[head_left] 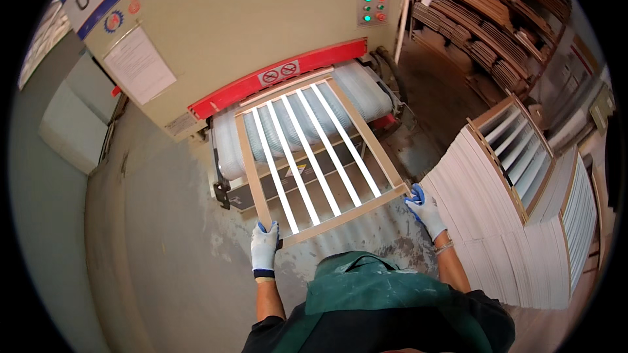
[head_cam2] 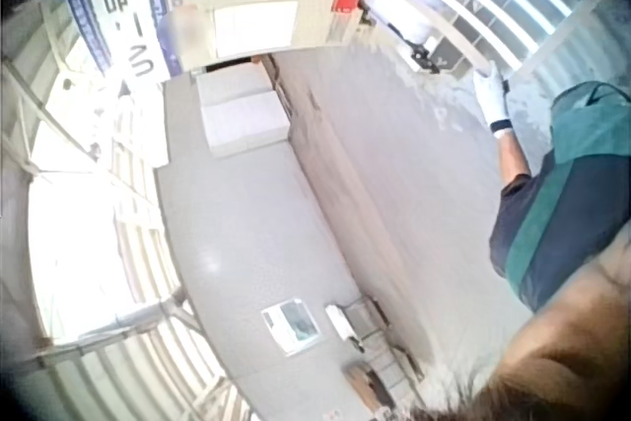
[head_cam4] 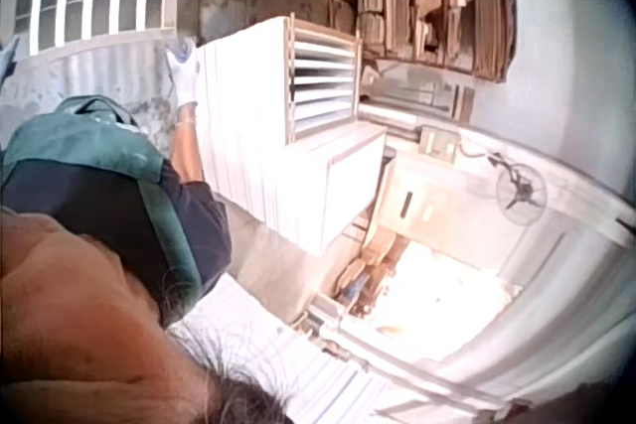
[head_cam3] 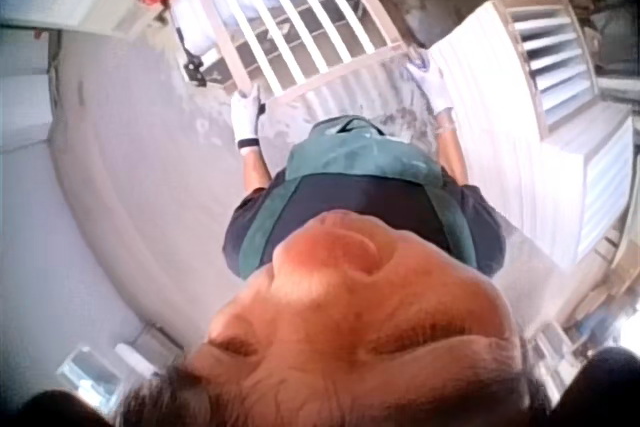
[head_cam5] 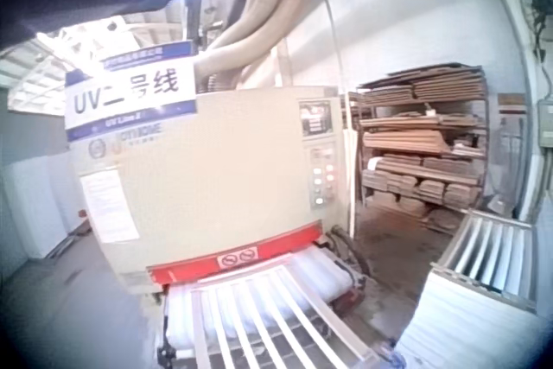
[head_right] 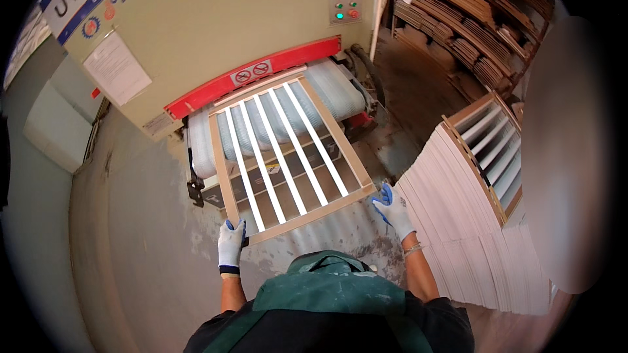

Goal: The person repeatedly picks up rectangular wooden frames with white slats from a stack and feeds them into a UV coating machine. They place each frame onto the machine's rollers, wait for it to pass through, and then retrieve it to place it back onto the stack. This cycle is performed continuously throughout the clip.

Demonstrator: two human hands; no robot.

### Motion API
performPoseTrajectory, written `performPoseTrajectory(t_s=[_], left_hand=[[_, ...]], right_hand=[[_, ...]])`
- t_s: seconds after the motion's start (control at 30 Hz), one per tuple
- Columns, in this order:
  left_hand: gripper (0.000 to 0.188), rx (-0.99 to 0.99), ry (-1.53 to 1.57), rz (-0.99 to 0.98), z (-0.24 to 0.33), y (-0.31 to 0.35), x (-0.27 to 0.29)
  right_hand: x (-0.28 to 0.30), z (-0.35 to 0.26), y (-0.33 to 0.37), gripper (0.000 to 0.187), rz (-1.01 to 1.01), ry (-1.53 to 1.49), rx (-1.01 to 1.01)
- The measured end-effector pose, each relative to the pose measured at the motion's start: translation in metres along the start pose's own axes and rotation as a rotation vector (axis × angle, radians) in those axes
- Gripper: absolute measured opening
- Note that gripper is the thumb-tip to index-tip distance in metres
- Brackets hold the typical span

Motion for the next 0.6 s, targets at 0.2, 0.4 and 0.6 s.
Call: performPoseTrajectory(t_s=[0.2,0.4,0.6], left_hand=[[0.049,0.029,0.048,-0.064,-0.028,-0.043,-0.029],[0.025,-0.008,0.566,-0.227,-0.002,-0.075,-0.045],[0.039,-1.052,-0.705,0.304,0.01,-0.118,-0.001]], right_hand=[[0.07,-0.001,0.052,0.075,0.045,-0.128,-0.186],[0.184,-0.015,0.109,0.068,0.318,0.198,-0.123],[0.405,-0.093,0.209,0.057,1.169,0.416,0.137]])
Point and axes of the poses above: each hand's wrist, its own y-axis away from the middle knuckle, its own x-axis out of the back of the hand, z = x × y, the point moved 6 cm from there along -y, towards the middle knuckle, and after that the axes turned 5 degrees about z, right-handed, at the moved point
